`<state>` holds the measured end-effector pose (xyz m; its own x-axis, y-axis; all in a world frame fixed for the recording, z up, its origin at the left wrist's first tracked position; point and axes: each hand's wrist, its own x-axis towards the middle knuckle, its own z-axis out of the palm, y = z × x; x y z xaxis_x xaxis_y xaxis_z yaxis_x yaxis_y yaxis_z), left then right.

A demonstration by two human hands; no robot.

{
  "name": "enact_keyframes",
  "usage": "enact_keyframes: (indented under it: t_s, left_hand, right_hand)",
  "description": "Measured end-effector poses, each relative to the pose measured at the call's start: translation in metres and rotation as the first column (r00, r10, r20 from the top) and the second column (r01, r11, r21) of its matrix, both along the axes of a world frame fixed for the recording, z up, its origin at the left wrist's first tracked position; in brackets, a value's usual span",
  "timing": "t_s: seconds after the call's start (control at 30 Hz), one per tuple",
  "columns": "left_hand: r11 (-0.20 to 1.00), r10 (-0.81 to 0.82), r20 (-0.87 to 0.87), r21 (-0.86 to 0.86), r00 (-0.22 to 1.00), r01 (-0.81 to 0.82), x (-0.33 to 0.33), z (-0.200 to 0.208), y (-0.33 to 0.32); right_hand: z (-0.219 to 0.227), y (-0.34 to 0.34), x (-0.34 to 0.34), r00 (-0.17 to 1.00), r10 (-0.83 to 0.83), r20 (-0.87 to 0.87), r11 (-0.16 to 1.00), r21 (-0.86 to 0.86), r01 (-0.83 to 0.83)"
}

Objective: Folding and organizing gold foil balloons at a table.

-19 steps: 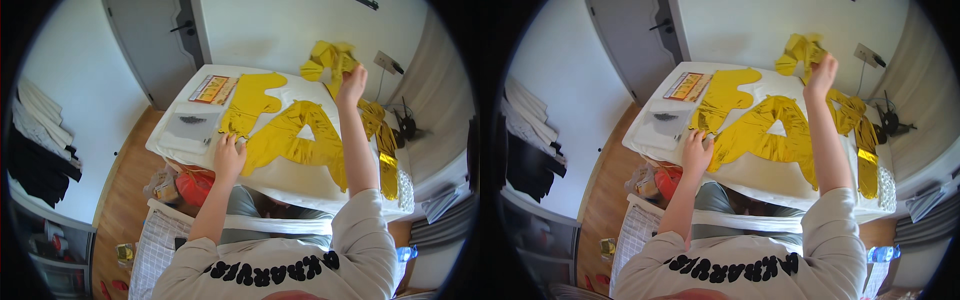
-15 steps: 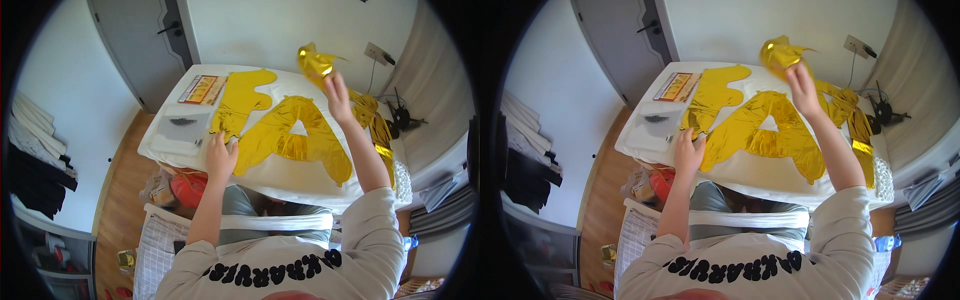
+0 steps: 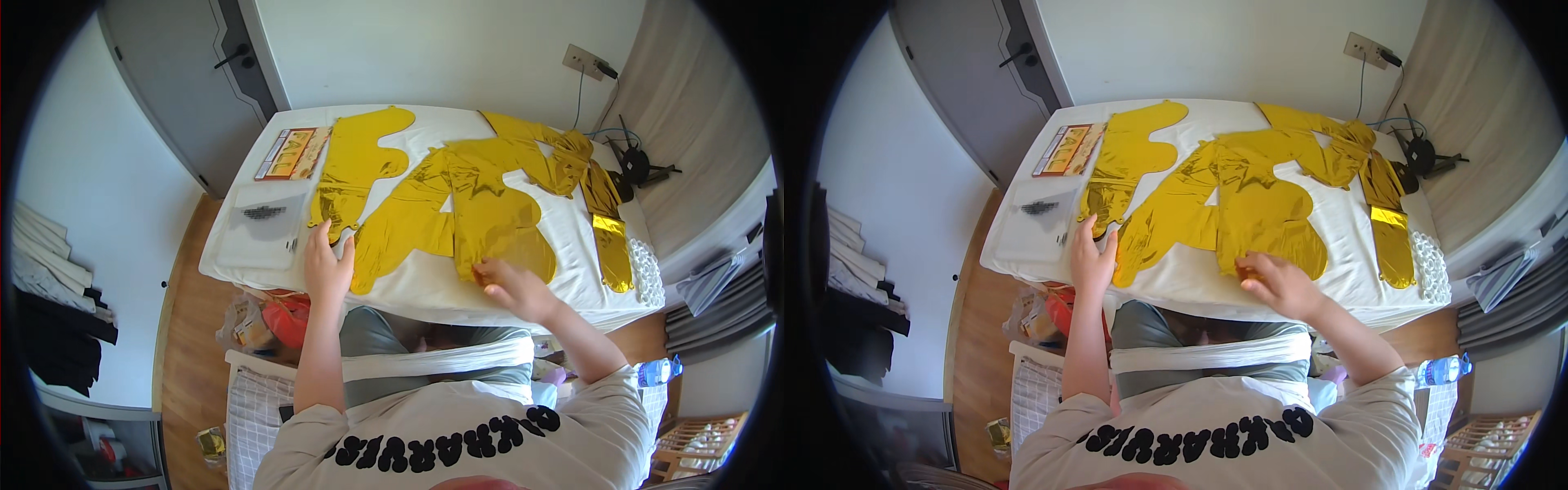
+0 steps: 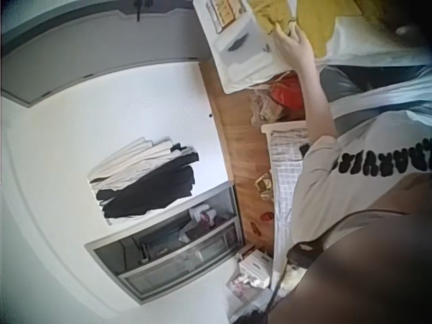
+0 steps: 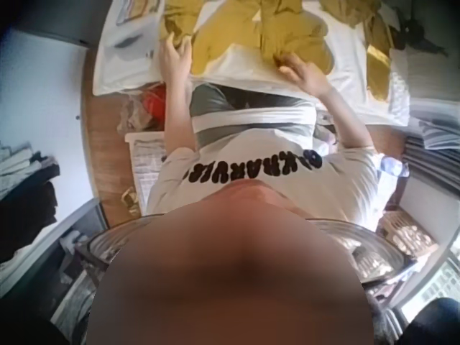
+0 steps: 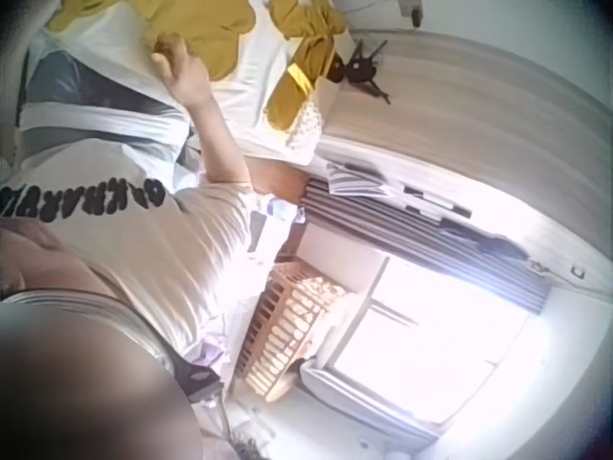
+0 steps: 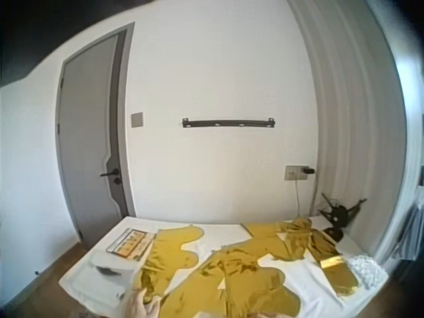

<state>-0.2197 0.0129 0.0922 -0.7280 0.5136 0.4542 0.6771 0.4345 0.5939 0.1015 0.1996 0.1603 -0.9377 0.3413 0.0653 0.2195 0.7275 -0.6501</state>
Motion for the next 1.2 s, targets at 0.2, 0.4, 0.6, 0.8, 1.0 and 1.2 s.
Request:
enact_keyframes:
  t_s: [0.2, 0.4, 0.6, 0.8, 1.0, 1.2]
  left_hand:
    - [1.0, -0.025, 0.039, 0.017, 0.999, 0.024, 0.0, 0.002, 0.001]
    - [0.967, -0.144, 0.122, 0.23, 0.982, 0.113, -0.01, -0.005, -0.003]
    - [0.829, -0.44, 0.314, 0.502, 0.841, 0.246, -0.028, -0.021, -0.007]
    - [0.738, -0.556, 0.355, 0.626, 0.752, 0.25, -0.03, -0.02, -0.008]
    - [0.742, -0.554, 0.377, 0.628, 0.742, 0.235, -0.03, -0.019, -0.01]
    - [0.768, -0.524, 0.396, 0.602, 0.754, 0.218, -0.028, -0.017, -0.013]
  right_hand:
    - [-0.015, -0.014, 0.001, 0.994, 0.089, -0.068, 0.97, 0.233, -0.071]
    - [-0.03, -0.011, -0.008, 0.977, 0.133, -0.166, 0.976, 0.192, -0.101]
    - [-0.03, -0.009, -0.009, 0.973, 0.132, -0.187, 0.984, 0.146, -0.106]
    - [-0.028, -0.012, -0.007, 0.978, 0.117, -0.171, 0.984, 0.153, -0.091]
    - [-0.029, -0.012, -0.01, 0.979, 0.109, -0.173, 0.982, 0.17, -0.079]
    - [-0.033, -0.01, -0.012, 0.97, 0.122, -0.211, 0.981, 0.176, -0.085]
